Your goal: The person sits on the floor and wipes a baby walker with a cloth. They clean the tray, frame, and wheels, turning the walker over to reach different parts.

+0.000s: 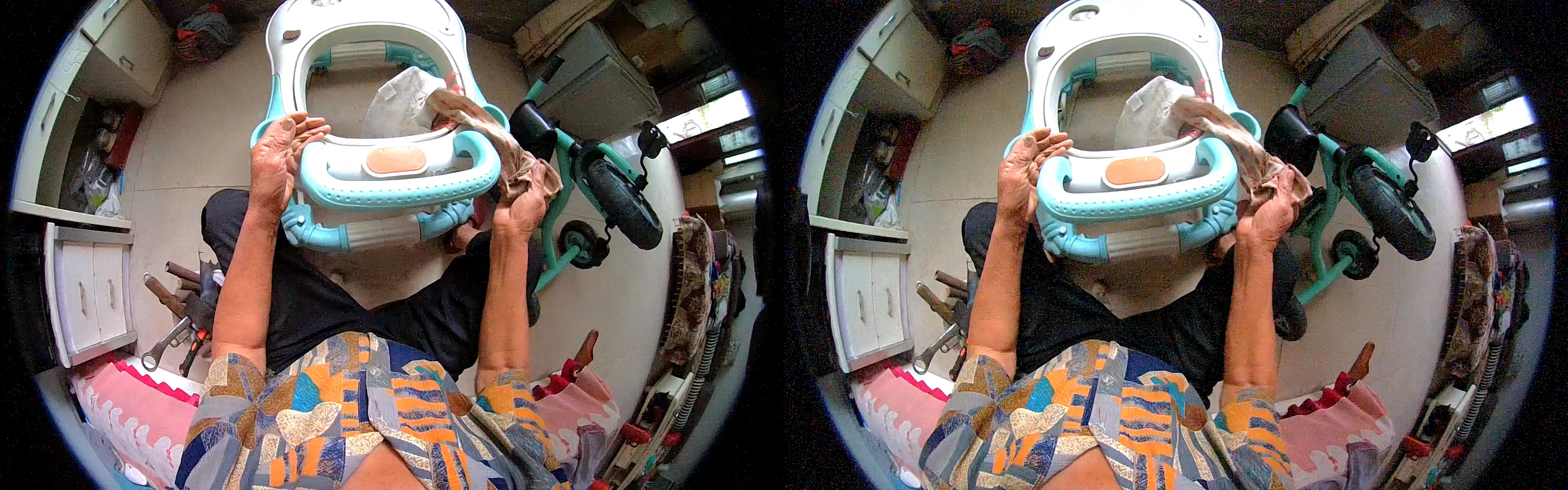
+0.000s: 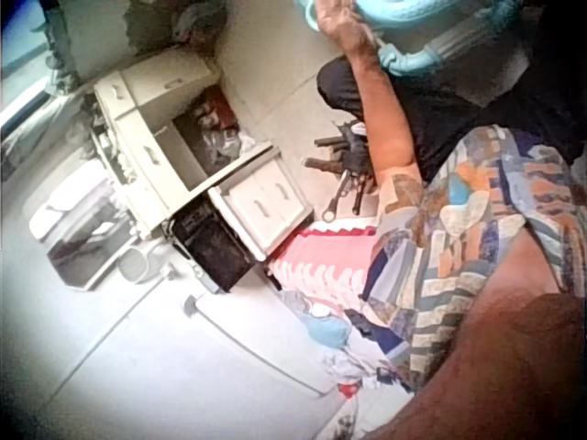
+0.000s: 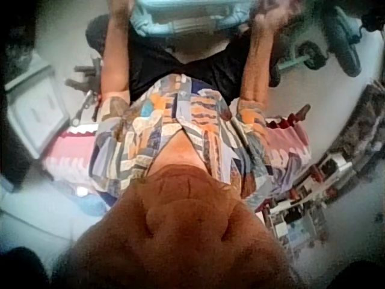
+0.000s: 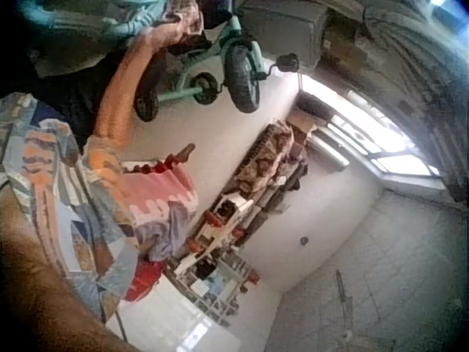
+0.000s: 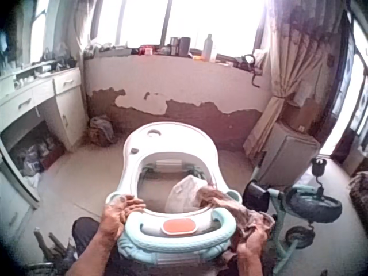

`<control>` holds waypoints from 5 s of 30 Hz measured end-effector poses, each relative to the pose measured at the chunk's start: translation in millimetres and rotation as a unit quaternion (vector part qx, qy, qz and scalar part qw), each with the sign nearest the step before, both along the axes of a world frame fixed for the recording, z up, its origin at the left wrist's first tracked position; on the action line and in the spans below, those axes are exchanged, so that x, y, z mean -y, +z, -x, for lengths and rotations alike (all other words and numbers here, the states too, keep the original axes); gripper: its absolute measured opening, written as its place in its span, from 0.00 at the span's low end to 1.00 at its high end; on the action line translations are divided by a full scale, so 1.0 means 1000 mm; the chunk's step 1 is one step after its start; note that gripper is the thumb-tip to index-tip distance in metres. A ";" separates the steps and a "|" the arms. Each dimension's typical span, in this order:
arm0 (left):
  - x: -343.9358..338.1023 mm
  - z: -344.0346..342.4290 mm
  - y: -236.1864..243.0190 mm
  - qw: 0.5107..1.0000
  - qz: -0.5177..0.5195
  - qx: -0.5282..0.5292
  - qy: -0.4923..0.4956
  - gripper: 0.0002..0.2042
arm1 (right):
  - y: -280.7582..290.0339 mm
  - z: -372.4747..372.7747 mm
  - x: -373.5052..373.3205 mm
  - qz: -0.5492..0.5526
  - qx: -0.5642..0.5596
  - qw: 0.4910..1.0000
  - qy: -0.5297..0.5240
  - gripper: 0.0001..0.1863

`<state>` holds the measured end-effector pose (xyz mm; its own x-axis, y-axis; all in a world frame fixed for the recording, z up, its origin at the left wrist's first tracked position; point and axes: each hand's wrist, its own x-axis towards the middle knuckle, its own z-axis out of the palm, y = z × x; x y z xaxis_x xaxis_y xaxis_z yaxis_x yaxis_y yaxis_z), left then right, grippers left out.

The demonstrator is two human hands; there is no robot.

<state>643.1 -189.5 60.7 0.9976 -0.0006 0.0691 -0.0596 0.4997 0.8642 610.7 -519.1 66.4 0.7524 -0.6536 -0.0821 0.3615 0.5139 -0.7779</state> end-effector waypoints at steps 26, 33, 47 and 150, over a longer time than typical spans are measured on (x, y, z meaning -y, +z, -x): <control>0.010 0.006 -0.008 0.981 -0.171 0.089 0.033 0.19 | -0.027 0.048 -0.107 0.793 -0.049 0.606 0.026 0.26; 0.012 0.008 -0.005 0.979 -0.182 0.085 0.039 0.19 | -0.009 0.012 -0.090 0.832 0.031 0.554 -0.029 0.23; 0.010 0.008 -0.007 0.982 -0.167 0.081 0.029 0.18 | -0.009 0.029 -0.146 0.822 0.096 0.530 0.187 0.25; 0.022 0.014 -0.010 0.979 -0.156 0.088 0.099 0.17 | 0.007 0.047 -0.058 -0.152 0.068 0.978 0.123 0.17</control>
<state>629.4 -211.6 50.9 0.9530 0.1431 0.2669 -0.2900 0.1770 0.9405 563.5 -461.3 73.8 0.9016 -0.4120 -0.1319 0.2876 0.7985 -0.5288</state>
